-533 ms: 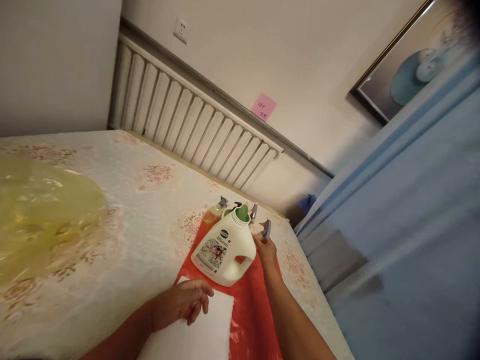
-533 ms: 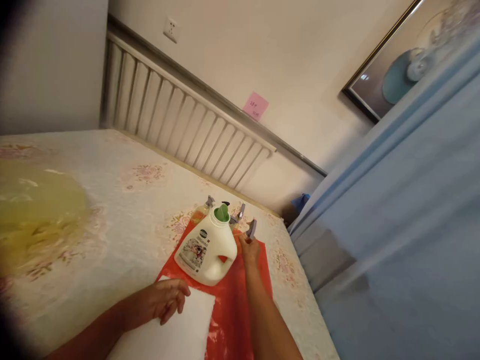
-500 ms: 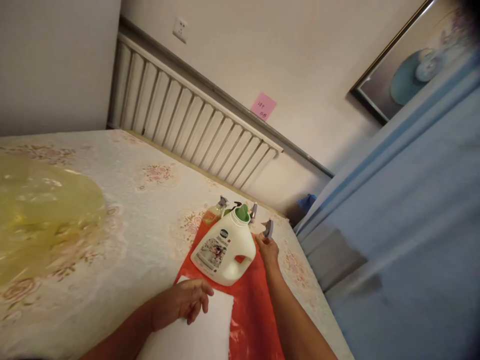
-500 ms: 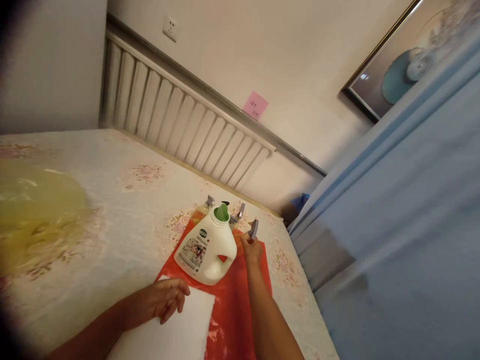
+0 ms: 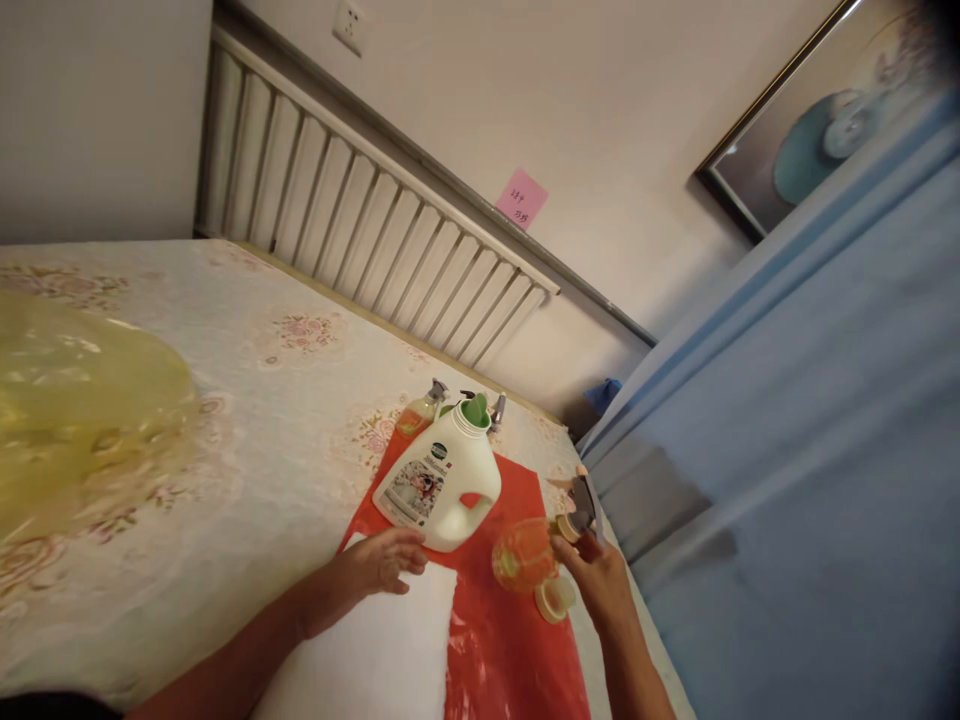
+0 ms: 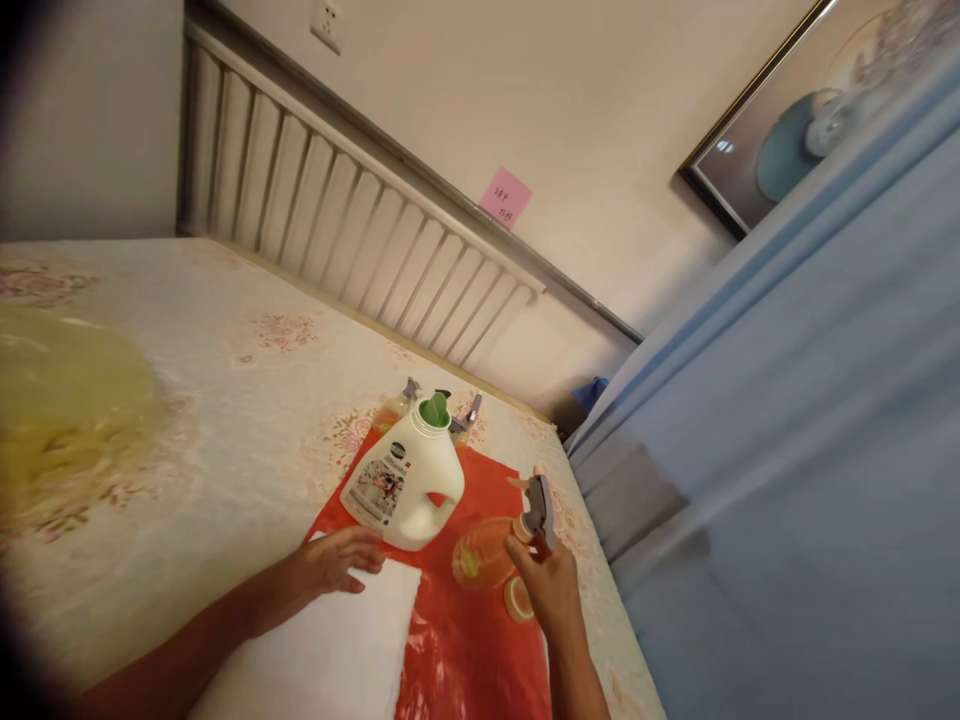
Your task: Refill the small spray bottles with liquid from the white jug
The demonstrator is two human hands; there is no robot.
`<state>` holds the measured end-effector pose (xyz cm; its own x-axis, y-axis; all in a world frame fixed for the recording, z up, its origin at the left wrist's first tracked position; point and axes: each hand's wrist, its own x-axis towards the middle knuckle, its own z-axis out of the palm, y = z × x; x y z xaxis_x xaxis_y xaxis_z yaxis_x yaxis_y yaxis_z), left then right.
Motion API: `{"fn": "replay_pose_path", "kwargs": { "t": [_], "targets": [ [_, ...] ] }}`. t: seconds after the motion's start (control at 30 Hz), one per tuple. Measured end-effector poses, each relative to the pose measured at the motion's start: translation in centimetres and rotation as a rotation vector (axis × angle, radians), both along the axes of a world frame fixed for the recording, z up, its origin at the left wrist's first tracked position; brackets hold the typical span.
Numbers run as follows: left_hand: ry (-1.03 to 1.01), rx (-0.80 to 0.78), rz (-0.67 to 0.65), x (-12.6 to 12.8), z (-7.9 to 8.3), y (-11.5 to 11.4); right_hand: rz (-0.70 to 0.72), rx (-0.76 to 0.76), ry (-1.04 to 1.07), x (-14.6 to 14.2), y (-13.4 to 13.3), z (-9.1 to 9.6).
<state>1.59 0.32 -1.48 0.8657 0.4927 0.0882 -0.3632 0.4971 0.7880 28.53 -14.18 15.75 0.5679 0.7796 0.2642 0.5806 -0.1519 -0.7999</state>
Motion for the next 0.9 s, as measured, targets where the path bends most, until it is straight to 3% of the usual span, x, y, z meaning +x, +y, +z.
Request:
{"fn": "replay_pose_path", "kwargs": {
  "t": [0.17, 0.33, 0.6, 0.9],
  "targets": [
    [-0.04, 0.174, -0.063, -0.8, 0.3, -0.3, 0.194, -0.041, 0.108, -4.5, -2.1, -1.1],
    [0.006, 0.3, -0.11, -1.0, 0.5, -0.3, 0.268, -0.101, 0.081, -8.3, -1.4, -2.3],
    [0.097, 0.451, 0.036, -1.1, 1.4, -1.8, 0.271, -0.09, -0.003, -12.0, 0.5, -2.8],
    [0.228, 0.589, 0.22, -1.6, 2.7, -2.9, 0.294, -0.056, -0.03, -13.3, 1.2, -3.5]
  ]
}}
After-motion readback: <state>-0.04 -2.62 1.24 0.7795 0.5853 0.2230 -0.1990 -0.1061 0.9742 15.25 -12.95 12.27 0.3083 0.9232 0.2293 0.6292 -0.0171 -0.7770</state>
